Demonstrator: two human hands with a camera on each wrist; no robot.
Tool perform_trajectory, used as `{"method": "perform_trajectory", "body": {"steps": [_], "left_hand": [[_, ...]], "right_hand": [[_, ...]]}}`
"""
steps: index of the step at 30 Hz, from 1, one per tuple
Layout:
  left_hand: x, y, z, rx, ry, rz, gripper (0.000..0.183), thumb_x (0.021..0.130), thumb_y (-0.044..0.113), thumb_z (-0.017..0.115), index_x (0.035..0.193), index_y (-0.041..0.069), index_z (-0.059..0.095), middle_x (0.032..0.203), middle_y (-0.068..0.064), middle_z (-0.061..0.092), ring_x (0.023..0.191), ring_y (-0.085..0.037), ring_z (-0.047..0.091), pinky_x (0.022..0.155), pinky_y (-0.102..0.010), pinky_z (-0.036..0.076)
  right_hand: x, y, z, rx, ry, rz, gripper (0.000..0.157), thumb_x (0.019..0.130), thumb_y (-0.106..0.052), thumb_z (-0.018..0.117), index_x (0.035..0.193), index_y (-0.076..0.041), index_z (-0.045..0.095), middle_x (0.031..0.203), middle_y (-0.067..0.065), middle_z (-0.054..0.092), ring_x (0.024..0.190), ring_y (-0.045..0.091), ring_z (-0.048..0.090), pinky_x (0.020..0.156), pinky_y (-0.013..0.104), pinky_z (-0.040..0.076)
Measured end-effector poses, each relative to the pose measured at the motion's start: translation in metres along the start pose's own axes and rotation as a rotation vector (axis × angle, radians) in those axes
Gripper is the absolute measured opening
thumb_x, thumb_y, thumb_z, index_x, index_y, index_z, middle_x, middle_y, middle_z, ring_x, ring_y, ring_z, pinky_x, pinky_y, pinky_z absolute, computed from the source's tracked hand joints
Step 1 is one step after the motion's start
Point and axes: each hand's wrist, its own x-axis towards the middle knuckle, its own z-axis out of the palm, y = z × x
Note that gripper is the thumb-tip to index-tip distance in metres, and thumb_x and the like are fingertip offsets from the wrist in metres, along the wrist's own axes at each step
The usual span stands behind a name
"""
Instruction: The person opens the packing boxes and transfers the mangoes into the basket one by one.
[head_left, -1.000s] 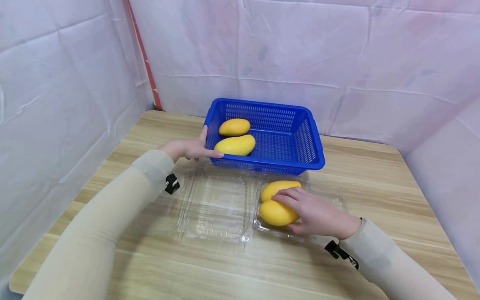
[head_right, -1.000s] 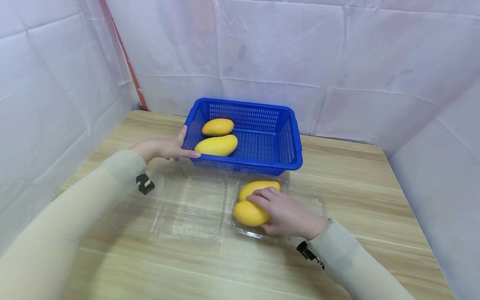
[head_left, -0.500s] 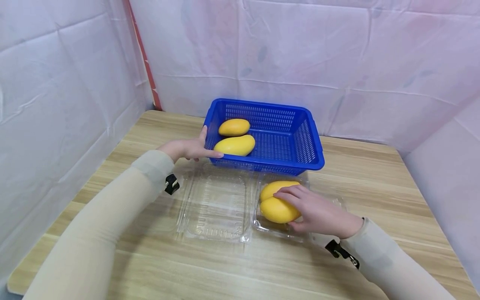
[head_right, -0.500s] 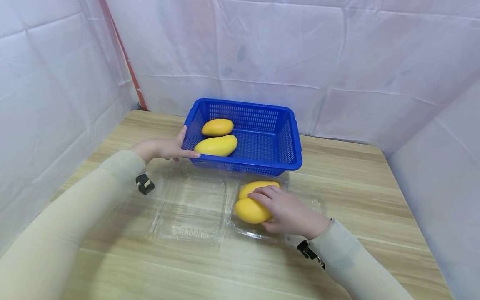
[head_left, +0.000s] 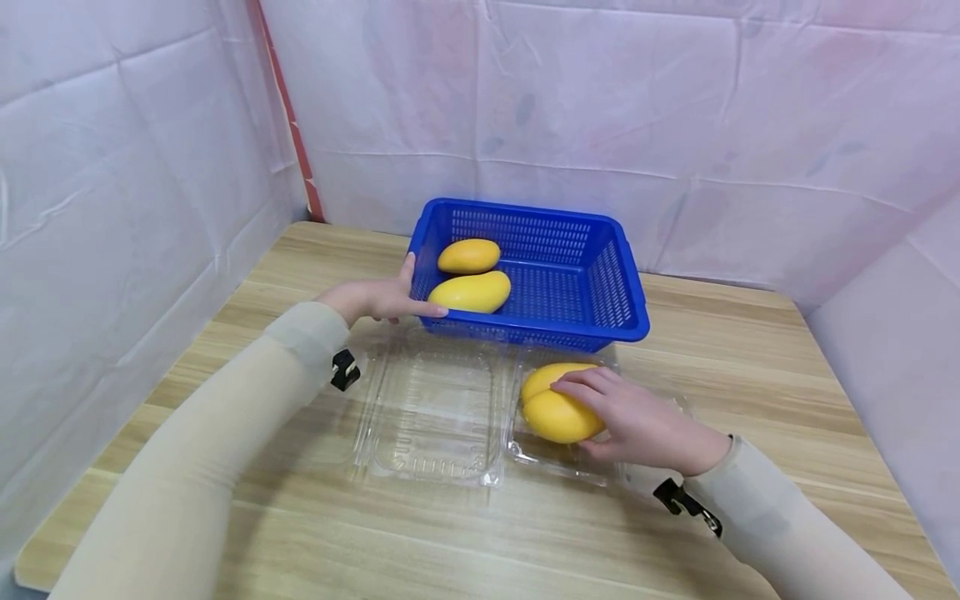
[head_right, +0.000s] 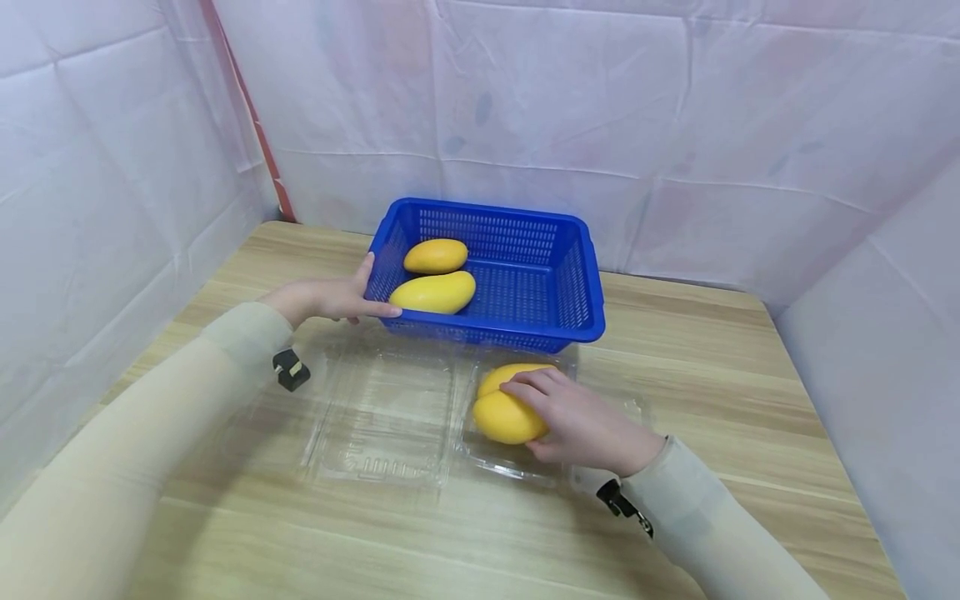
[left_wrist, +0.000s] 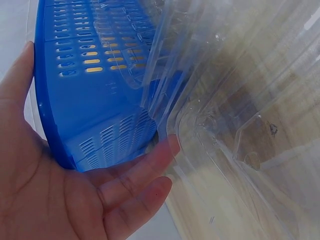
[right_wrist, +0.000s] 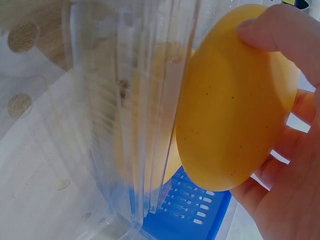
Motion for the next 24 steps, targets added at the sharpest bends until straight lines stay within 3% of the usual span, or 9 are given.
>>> {"method": "perform_trajectory", "body": {"steps": [10,18,24], "left_hand": [[-0.001,0.001,0.0,-0.003,-0.006,-0.008,0.124,0.076,0.07,0.056,0.135,0.018,-0.04,0.153,-0.017,-0.017,0.115,-0.037,0.05,0.1,-0.053,0.033],[0.0,0.0,0.001,0.003,-0.01,-0.009,0.124,0.076,0.071,0.056,0.135,0.019,-0.04,0.153,-0.017,-0.015,0.115,-0.036,0.05,0.1,-0.053,0.033],[-0.001,0.0,0.001,0.002,-0.007,-0.004,0.125,0.075,0.071,0.056,0.135,0.019,-0.04,0.153,-0.017,-0.014,0.115,-0.036,0.05,0.1,-0.053,0.033]], "right_hand": [[-0.001,0.006,-0.002,-0.001,0.017,0.016,0.073,0.065,-0.021,0.081,0.129,-0.004,0.051,0.126,0.008,0.052,0.114,0.025,0.048,0.092,0.043,0.044],[0.0,0.012,-0.004,-0.036,0.071,-0.025,0.072,0.063,-0.02,0.082,0.125,0.0,0.053,0.121,0.012,0.054,0.109,0.027,0.051,0.088,0.044,0.047],[-0.001,0.012,-0.007,-0.029,0.04,0.017,0.071,0.066,-0.02,0.08,0.128,-0.002,0.051,0.124,0.011,0.052,0.111,0.025,0.049,0.089,0.042,0.046]]}}
